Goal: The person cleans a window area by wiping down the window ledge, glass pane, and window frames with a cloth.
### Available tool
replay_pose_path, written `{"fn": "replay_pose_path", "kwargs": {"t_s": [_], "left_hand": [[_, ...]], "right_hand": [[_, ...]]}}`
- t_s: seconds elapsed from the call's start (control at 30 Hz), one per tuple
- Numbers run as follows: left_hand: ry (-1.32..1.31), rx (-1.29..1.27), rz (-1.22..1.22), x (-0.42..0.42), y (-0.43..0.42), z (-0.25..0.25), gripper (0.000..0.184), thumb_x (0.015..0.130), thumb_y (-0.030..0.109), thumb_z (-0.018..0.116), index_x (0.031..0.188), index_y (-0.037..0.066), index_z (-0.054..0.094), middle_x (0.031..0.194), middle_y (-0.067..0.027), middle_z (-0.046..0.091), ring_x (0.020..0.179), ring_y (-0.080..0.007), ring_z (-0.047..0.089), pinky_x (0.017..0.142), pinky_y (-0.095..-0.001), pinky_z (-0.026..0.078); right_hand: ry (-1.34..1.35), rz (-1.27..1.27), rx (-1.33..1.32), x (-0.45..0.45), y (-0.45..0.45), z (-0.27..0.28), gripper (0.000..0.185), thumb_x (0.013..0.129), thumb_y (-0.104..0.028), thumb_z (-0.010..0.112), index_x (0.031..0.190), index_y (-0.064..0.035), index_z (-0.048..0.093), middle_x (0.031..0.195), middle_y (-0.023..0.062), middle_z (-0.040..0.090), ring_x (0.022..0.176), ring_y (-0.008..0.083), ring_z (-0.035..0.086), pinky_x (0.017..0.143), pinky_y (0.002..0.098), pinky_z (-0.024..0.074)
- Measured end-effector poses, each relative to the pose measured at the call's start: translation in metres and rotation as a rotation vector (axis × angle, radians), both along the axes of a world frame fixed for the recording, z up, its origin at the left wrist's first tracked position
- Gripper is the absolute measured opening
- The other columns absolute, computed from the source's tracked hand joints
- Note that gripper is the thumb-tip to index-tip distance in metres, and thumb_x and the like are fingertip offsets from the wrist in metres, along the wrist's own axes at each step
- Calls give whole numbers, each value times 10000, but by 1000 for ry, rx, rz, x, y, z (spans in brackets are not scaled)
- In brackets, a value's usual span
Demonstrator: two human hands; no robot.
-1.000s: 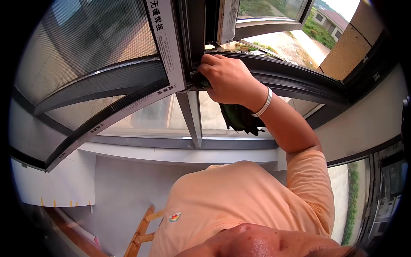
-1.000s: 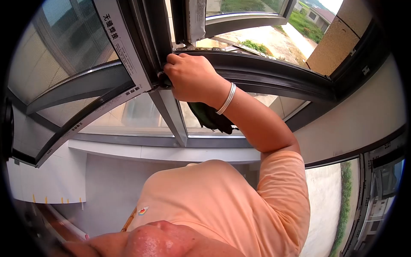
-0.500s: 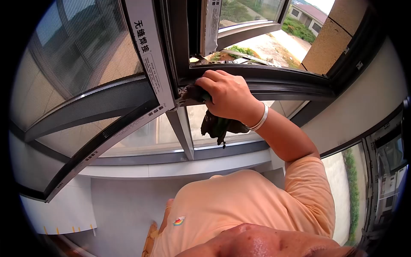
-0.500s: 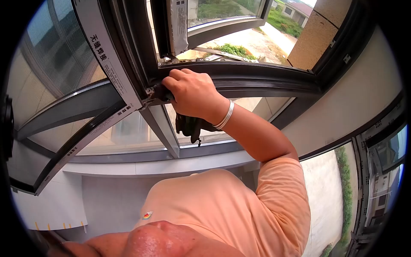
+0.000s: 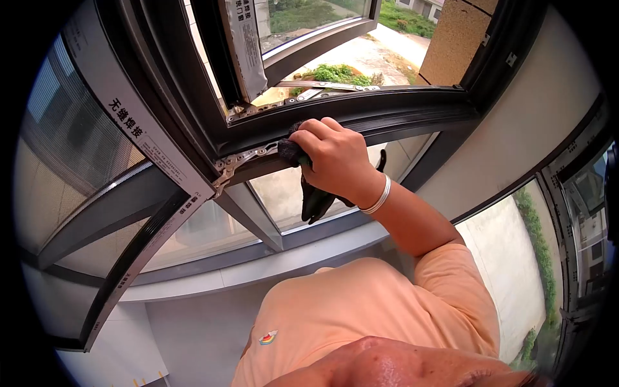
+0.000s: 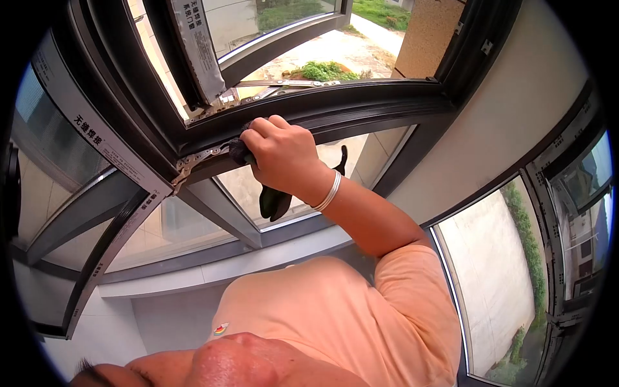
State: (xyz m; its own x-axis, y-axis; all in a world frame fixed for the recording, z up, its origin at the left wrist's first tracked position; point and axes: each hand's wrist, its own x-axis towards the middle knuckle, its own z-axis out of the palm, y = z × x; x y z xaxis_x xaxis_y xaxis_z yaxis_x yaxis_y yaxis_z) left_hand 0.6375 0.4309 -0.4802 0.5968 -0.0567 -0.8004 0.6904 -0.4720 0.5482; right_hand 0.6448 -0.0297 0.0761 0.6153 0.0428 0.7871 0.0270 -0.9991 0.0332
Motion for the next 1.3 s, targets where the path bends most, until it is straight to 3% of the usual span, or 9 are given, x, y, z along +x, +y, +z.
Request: {"fn": "replay_pose_path", "kwargs": {"t_s": [0.07,0.2,0.33,0.47,0.57,0.67,0.77,1.13,1.3], "left_hand": [[-20,2,-29,12,-5,5,277,986,208,628,1211,48,603,1081,-72,678,921,-178,653,817,-342,526],[-46,-18,-81,39,-18,5,285,989,208,628,1223,50,598,1093,-69,676,934,-175,651,828,-340,523],[-46,-35,-136,52,-28,1,292,991,209,629,1235,51,592,1106,-66,673,947,-173,649,840,-339,520],[-37,-45,-176,58,-39,0,300,994,209,629,1248,53,587,1119,-63,671,960,-170,647,851,-337,517],[-17,-38,-209,59,-47,2,307,996,209,629,1257,55,583,1129,-60,669,970,-168,645,860,-336,515],[7,-1,-262,61,-52,5,313,998,209,629,1266,56,579,1139,-58,667,980,-166,644,869,-335,513],[34,36,-289,64,-57,8,319,999,209,629,1275,58,575,1148,-55,665,990,-163,642,877,-334,510],[28,0,-352,81,-83,6,343,1006,209,629,1309,63,561,1184,-47,659,1026,-156,636,909,-329,502],[19,-88,-453,87,-104,12,355,1009,209,629,1325,65,554,1200,-43,656,1042,-152,634,923,-327,498]], "right_hand": [[65,-11,117,-29,-37,4,256,691,-46,706,936,-120,698,978,19,695,892,240,679,729,344,572],[-32,-397,310,-88,-138,3,223,781,-72,694,1000,-84,732,1000,107,737,965,334,705,800,396,573],[-127,-734,558,-131,-233,0,272,834,-219,681,1082,-141,760,1030,161,740,967,379,705,819,413,570],[-216,-720,340,-107,-197,-10,224,812,-161,655,1011,-93,734,987,162,725,955,362,694,815,430,566],[-215,-505,327,-75,-122,-9,219,759,-87,689,978,-75,672,952,146,712,930,348,687,807,430,565],[-134,-276,290,-56,-61,-12,329,706,-82,753,1022,-100,666,1052,123,702,932,357,692,803,411,578],[-170,-234,204,-61,-78,-23,346,702,-151,814,1016,-103,677,1050,99,697,954,326,700,783,384,587],[-153,-1031,327,-150,-290,-13,278,871,-314,694,1019,-82,728,1064,97,709,976,329,697,824,441,580],[-169,-1092,401,-143,-304,-16,297,887,-277,658,1055,-41,725,1119,161,702,1012,376,687,882,451,570]]}}
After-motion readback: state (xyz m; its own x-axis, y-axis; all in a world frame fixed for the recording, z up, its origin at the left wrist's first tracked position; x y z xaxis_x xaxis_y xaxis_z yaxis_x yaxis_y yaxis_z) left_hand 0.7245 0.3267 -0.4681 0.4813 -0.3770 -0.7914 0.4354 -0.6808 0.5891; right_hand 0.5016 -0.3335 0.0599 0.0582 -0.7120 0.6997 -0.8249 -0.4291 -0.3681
